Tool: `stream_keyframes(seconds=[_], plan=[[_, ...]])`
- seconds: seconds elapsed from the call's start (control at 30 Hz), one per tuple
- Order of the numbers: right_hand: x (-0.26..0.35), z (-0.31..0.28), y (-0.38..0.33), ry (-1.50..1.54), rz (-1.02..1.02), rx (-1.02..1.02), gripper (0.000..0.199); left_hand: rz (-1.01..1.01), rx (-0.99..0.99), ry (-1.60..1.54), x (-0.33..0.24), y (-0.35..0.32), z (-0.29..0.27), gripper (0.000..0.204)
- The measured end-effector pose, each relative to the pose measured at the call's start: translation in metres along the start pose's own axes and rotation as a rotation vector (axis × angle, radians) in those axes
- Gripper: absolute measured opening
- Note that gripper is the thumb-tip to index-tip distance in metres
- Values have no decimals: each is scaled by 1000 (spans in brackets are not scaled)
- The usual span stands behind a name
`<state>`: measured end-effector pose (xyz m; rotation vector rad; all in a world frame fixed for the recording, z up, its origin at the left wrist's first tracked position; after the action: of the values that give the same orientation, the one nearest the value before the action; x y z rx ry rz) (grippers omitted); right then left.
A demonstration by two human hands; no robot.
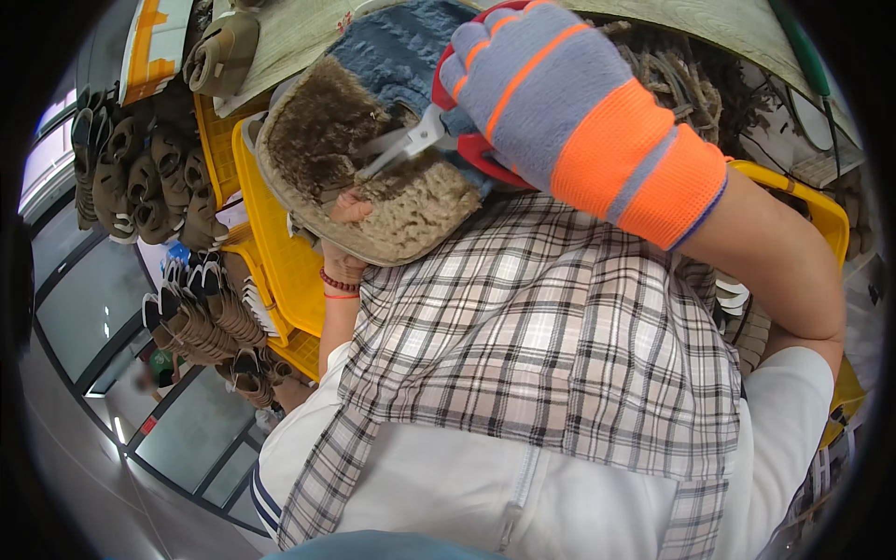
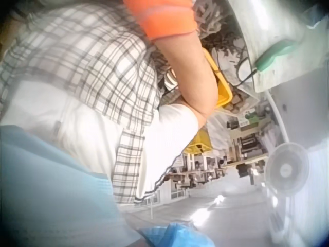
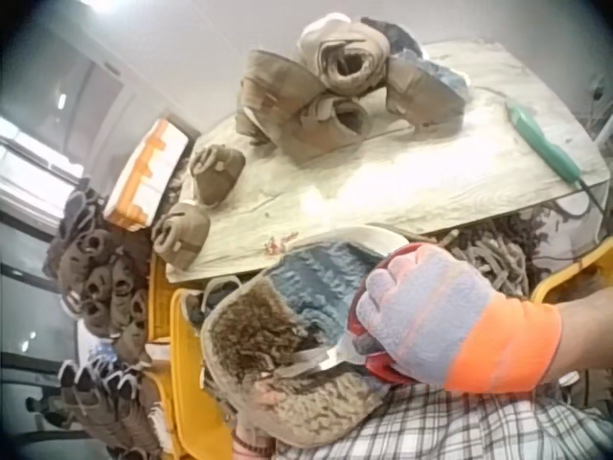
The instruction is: The person trims the interior lining of beige slip-on shoes using a handheld electric trimmer and scissors. They handle each shoe one at a time, rotating it to access different areas, and place finished shoes into a yellow bin.
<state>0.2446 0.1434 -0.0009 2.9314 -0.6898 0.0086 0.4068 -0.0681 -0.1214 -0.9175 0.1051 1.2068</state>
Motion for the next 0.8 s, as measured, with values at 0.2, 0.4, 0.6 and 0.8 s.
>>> stream_keyframes(seconds=[0.2,0.4,0.6,0.8], plan=[[13,2,12,79,-26,124,37,-14,24,-8,-1,1,13,40],[18,10,22,45,-72,161,39,6,-6,48,0,1,7,40],[20,13,27,120,-26,312,32,17,-133,36,4,0,-12,25],[-2,0,10,251,6,26,26,76,-157,60,5,-1,-14,18]])
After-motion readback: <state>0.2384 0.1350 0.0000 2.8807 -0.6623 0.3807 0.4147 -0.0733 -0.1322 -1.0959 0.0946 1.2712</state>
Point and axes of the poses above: each hand's wrist, its own y-axis towards the middle knuckle, its own z-axis out of the palm, x = y × z, the point moved 4 cm from there along y, towards the middle knuckle, and after that the axes turned 7 degrees about y, right-handed, at the moved point
